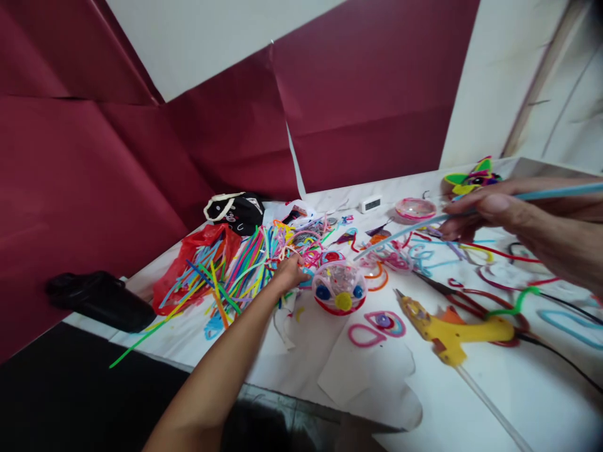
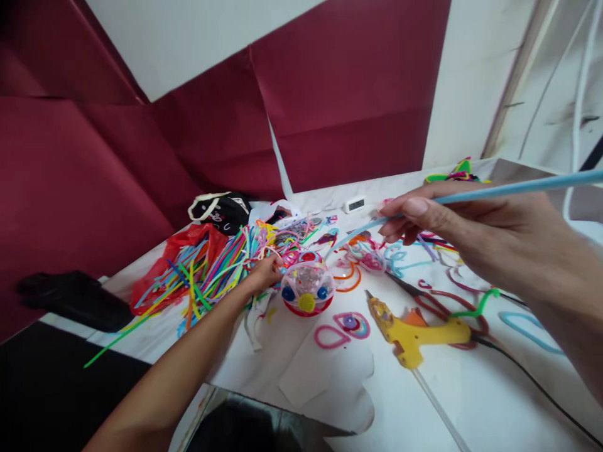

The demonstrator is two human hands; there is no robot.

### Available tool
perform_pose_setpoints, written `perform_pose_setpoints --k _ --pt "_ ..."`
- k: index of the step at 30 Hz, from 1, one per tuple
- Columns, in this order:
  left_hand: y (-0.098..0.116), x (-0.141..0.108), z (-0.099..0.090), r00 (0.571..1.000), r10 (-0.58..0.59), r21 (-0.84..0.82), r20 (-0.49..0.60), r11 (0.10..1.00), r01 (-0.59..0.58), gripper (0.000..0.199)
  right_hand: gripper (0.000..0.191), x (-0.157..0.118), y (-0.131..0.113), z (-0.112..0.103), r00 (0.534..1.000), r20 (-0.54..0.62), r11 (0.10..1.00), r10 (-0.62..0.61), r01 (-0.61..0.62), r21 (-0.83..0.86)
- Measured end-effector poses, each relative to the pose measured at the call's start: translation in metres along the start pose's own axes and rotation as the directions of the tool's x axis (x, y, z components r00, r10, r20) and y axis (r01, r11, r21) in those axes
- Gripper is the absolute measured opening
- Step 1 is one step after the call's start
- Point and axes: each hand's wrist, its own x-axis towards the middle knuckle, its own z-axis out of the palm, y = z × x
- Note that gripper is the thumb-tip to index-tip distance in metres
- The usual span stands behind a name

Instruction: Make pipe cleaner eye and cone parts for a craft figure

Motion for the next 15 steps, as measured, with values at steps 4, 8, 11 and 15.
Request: perform_pose_setpoints --k 4,8,11,15 --pt "0.000 0.004 0.007 0.996 -0.089 -0.094 -0.031 0.992 0.085 0.032 0.013 -0.004 0.003 -0.011 0.997 -0.005 0.993 -0.080 0.080 0.088" --pt "0.000 0.005 0.006 0.991 -0.131 -0.227 0.000 0.966 0.127 0.028 0.014 -0.006 0.005 -0.019 0.989 -0.020 0.985 -0.147 0.148 0.091" --pt "0.001 0.002 0.000 0.992 -0.120 -0.325 0.049 0.937 0.129 0.027 0.014 -0.007 0.003 -0.026 0.986 -0.028 0.983 -0.162 0.164 0.079" --pt "0.004 -0.002 -0.016 0.996 -0.087 -0.419 0.022 0.904 0.088 0.033 0.015 -0.007 -0.005 -0.035 0.987 -0.075 0.990 -0.140 0.142 0.019"
